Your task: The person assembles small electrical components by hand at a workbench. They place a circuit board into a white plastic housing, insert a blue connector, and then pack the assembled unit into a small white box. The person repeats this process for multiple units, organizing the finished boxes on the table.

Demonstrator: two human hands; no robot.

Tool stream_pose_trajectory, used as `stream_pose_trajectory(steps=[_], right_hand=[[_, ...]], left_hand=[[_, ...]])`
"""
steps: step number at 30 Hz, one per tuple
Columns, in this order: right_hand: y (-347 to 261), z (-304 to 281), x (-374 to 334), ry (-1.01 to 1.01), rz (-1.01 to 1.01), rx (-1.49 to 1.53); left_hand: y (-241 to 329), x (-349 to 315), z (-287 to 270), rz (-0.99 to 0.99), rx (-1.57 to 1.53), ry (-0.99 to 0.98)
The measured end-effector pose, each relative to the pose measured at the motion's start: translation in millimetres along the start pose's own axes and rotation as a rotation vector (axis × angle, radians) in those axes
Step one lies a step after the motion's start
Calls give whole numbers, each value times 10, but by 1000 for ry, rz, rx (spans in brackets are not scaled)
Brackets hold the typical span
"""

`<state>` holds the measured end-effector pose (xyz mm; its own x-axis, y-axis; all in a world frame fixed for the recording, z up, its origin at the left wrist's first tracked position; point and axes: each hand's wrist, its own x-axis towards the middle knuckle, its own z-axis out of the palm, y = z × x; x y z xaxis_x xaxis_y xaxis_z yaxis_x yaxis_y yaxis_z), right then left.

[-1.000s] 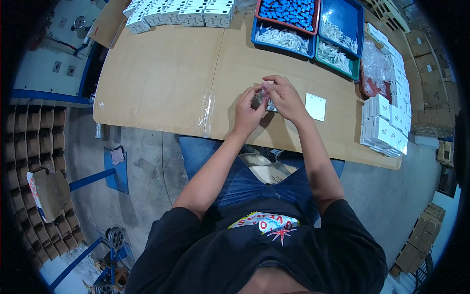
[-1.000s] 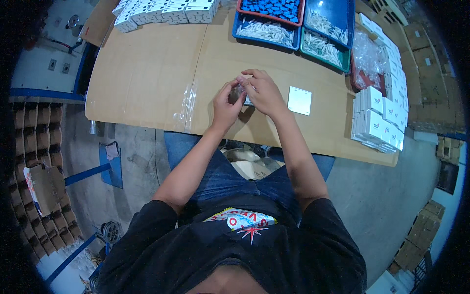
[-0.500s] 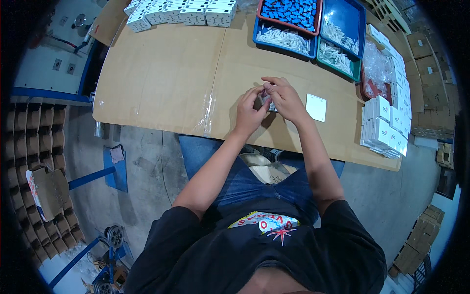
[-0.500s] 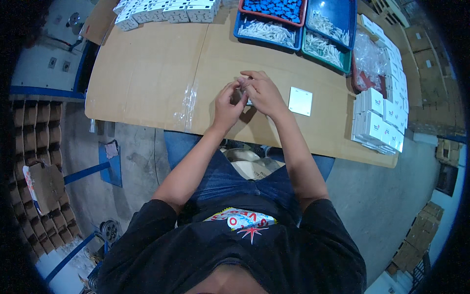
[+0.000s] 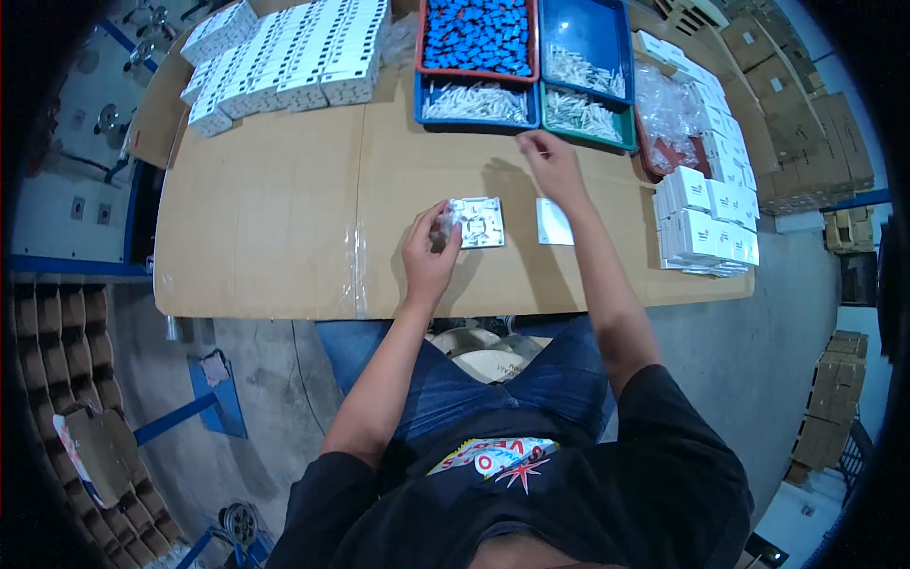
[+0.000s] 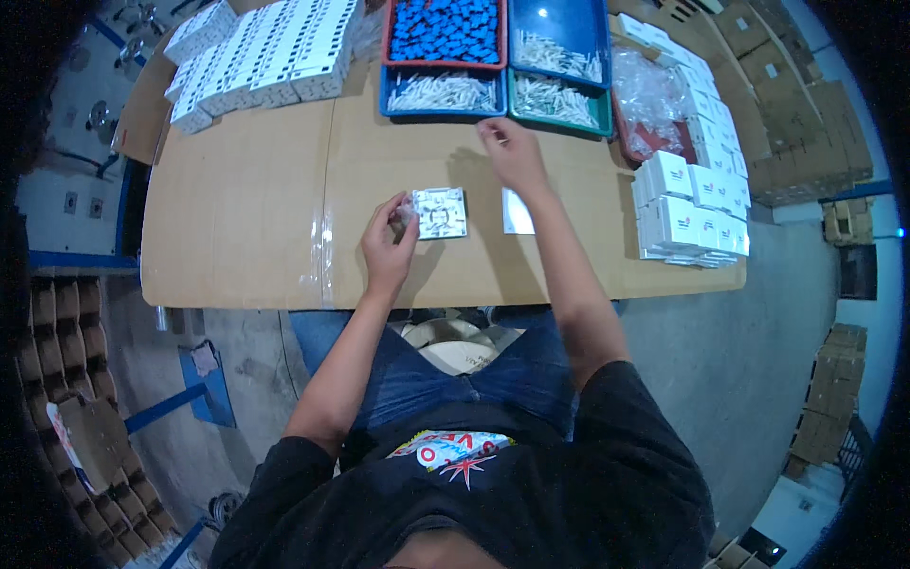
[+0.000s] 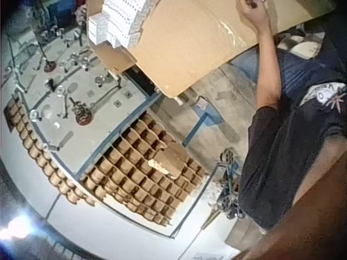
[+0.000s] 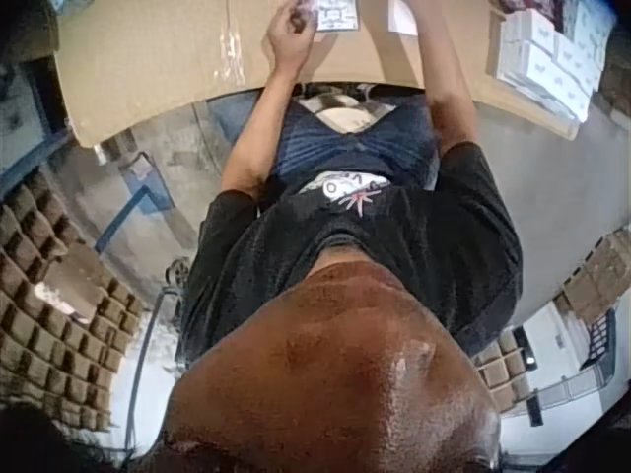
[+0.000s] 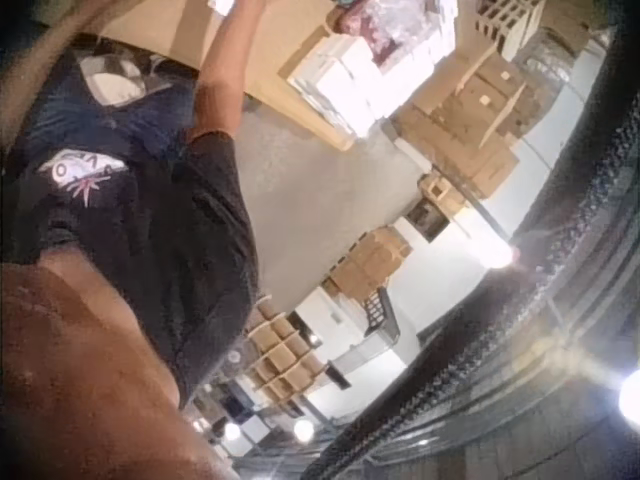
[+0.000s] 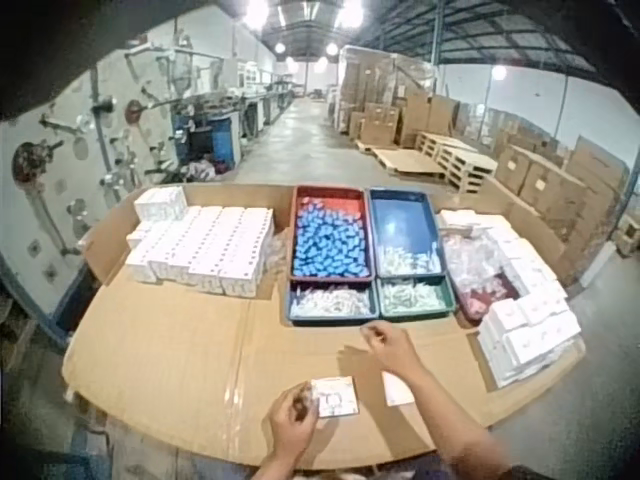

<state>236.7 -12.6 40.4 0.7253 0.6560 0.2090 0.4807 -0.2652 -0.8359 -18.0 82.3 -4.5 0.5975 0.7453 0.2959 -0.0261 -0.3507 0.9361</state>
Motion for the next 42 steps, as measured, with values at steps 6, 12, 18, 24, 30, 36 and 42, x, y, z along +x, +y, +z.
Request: stream_pose_trajectory(steps=[6,12,18,24,30,36,42], right_hand=[[804,-814,743,226,-29,-351],[1015,-1138,1049,244,6,-588],[1160,-1465,1500,406,41,-668],[1366,-1761,1858,224,151,-818],[1331,-1739,1965,130,146,-891],[1435,-1827,1944,56,106,-854],[1406,-1783,2013,22,127,-868]], left_hand=[[-2,1,46,-29,-14,0],[14,-2,39,-19,37,-9],[-6,4,87,-21,57,-18],[73,25,104,-20,77,-20],[44,22,121,-16,94,-22],[28,13,129,-14,120,-36],[8,19,128,-1,133,-25]])
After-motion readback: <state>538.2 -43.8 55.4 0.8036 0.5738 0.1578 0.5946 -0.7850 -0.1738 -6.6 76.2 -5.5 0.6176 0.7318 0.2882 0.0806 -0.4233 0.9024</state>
